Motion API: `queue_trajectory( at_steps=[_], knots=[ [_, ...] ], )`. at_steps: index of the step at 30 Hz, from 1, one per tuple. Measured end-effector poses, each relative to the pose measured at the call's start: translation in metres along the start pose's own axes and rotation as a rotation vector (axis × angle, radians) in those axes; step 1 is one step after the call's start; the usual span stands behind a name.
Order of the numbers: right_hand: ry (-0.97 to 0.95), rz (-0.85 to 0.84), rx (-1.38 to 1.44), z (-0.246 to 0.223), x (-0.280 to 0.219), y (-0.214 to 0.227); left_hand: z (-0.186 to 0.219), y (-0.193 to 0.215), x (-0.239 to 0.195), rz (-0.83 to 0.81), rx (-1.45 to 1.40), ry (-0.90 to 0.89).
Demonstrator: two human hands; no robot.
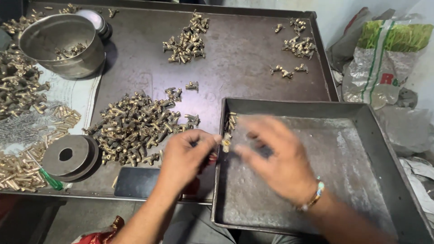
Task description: Inspecting and sorting small brass metal components at a workbench into a tray.
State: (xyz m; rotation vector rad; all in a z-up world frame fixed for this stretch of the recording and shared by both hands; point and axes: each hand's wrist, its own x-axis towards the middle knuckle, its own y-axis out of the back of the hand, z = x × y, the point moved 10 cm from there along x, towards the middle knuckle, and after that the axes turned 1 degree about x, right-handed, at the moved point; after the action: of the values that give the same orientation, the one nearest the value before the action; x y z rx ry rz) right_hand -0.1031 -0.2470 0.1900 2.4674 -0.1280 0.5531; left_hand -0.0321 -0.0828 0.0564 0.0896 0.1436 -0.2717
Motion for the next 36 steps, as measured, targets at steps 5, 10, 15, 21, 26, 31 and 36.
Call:
queue_trajectory(
  at_steps=[5, 10, 15, 21, 26, 31, 36],
  knots=[
    [-0.282, -0.03, -0.11, 0.103, 0.027, 0.004, 0.024, 0.044, 0.031, 0.028, 0.593, -0.066],
    [-0.138, -0.171, -0.441, 0.157, 0.041, -0.044, -0.005, 0.044, 0.068, -0.098, 1.185, -0.281],
    [-0.297, -0.254, -0.64, 0.197, 0.04, -0.076, -0.052, 0.035, 0.088, -0.231, 1.61, -0.347],
    [-0.428, -0.194, -0.586, 0.185, 0.032, -0.056, 0.01, 0.062, 0.06, 0.152, 0.906, -0.282],
    [-0.679, -0.269, 0.43, 0.161, -0.004, -0.065, 0.076, 0.021, 0.0, 0.21, 0.444, -0.491],
    [-0.789, -0.244, 0.756, 0.12, -0.039, -0.062, 0.085, -0.028, -0.043, 0.09, 0.415, -0.764],
    [-0.489, -0.109, 0.59, 0.105, -0.037, -0.046, 0.062, -0.038, -0.037, 0.004, 0.233, -0.563]
  ],
)
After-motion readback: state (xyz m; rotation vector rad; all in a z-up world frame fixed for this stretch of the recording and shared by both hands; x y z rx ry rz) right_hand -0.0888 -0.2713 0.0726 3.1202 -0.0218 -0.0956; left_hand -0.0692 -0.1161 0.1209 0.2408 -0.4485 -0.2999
